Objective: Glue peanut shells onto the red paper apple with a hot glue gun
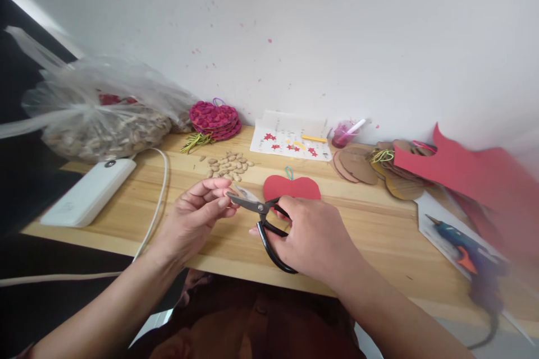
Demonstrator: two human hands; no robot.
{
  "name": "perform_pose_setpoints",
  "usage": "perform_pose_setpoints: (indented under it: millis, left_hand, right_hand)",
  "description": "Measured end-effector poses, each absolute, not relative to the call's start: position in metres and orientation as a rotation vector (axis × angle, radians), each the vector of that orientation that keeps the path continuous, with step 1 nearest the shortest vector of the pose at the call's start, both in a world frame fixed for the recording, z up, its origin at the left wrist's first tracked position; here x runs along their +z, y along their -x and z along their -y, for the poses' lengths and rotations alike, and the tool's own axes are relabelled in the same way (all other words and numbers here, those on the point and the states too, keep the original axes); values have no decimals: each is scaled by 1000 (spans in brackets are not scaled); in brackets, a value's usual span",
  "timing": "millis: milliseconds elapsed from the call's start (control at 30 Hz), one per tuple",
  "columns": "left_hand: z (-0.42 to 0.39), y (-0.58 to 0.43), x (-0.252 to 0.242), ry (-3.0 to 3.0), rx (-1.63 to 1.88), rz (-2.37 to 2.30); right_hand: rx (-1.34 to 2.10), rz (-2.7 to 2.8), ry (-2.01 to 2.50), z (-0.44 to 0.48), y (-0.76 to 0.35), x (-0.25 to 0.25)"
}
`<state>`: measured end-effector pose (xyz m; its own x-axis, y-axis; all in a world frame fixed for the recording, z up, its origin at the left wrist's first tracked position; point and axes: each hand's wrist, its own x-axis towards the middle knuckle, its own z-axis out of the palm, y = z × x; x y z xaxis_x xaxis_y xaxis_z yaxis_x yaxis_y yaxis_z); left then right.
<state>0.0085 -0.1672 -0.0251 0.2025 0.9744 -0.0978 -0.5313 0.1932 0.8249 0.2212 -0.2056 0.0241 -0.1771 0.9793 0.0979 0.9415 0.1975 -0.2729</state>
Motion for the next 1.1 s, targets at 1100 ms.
perform_pose_setpoints:
  millis: [1100]
  left_hand:
    - [168, -5, -24, -666, 1211, -758]
  right_hand:
    - [292, 2297, 1902, 199, -219, 23]
